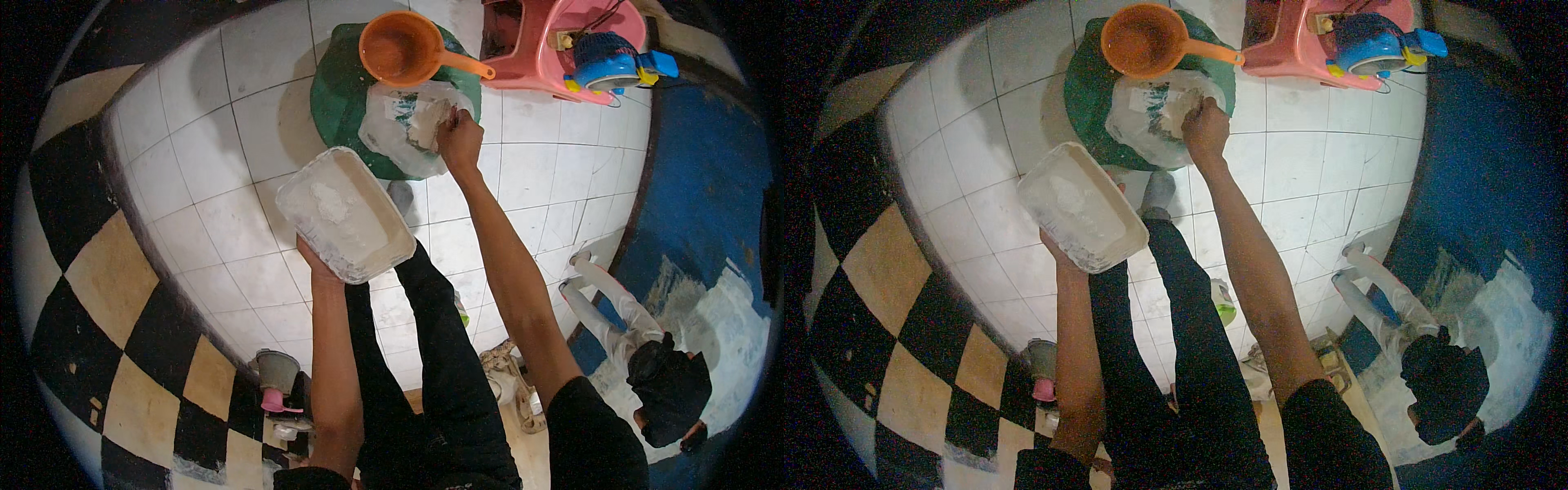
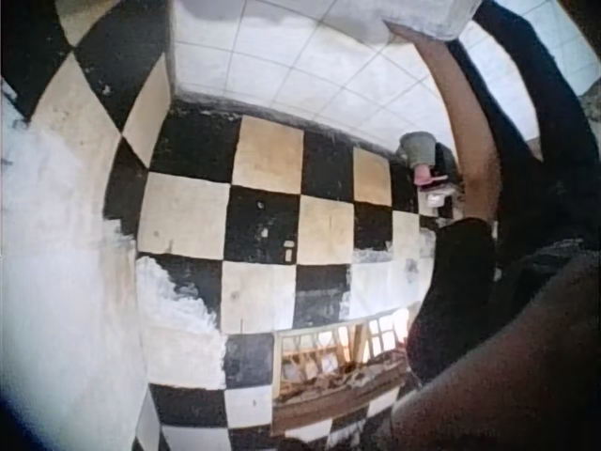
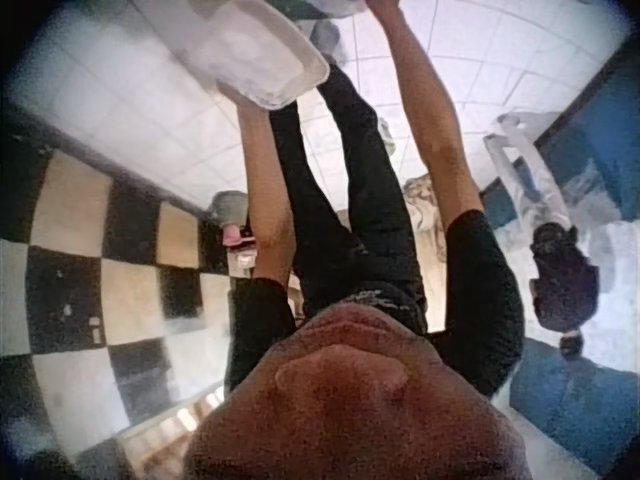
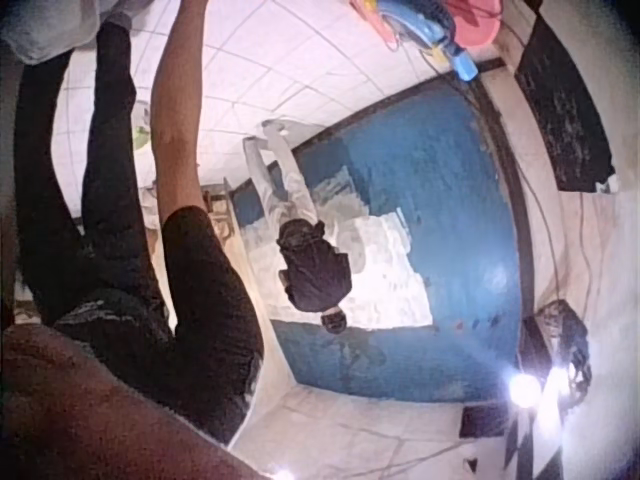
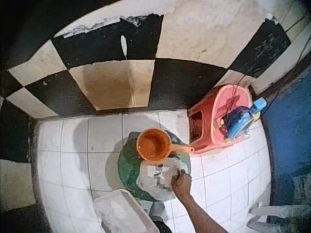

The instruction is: The person prepares wall putty in a plastic container by adding water from a ladle and mixing it with a putty knife. They then use the putty knife to apply the mixture to a wall corner, smoothing it over the surface.

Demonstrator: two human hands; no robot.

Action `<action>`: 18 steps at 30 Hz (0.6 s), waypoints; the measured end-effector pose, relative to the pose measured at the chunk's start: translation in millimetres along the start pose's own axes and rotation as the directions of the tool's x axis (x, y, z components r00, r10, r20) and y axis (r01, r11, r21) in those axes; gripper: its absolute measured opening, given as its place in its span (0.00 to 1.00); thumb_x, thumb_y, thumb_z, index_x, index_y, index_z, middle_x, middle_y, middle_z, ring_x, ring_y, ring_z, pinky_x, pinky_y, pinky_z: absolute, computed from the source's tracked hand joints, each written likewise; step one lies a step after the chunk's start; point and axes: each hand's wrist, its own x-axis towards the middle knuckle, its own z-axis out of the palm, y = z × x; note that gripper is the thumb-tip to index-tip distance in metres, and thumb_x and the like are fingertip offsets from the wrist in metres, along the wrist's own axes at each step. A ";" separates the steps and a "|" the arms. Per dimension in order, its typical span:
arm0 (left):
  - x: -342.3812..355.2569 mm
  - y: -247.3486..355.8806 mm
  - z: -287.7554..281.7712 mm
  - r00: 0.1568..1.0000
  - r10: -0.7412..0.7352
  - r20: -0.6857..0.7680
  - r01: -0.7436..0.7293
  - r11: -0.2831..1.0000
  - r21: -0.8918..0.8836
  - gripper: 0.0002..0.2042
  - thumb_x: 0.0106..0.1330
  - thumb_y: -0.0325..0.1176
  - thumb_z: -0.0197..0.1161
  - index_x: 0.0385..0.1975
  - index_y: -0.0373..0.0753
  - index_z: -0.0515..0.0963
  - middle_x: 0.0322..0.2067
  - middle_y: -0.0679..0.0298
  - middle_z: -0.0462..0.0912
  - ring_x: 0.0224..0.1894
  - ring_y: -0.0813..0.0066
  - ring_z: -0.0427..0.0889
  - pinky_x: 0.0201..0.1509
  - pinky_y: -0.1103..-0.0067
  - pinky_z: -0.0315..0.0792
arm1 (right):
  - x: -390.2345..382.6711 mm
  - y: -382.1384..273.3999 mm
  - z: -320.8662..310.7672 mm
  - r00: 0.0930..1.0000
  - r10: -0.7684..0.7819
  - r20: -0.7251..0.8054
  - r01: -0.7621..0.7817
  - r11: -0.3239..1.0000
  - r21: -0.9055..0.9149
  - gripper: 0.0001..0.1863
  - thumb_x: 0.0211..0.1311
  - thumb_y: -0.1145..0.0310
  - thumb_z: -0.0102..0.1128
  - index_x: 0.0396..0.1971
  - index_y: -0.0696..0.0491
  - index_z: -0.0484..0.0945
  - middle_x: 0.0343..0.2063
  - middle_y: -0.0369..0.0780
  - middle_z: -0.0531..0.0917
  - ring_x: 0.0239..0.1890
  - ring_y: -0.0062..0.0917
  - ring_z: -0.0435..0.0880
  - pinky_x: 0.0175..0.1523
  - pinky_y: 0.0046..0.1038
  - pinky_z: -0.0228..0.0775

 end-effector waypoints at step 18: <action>-0.7 8.3 -4.3 0.998 0.050 0.025 -0.049 0.999 -0.012 0.28 0.69 0.53 0.43 0.63 0.39 0.62 0.58 0.58 0.70 0.59 0.61 0.71 0.61 0.66 0.69 | 8.0 27.9 10.6 0.989 0.114 -0.096 -0.106 0.991 0.079 0.21 0.64 0.55 0.52 0.21 0.57 0.80 0.23 0.54 0.81 0.29 0.53 0.81 0.36 0.47 0.72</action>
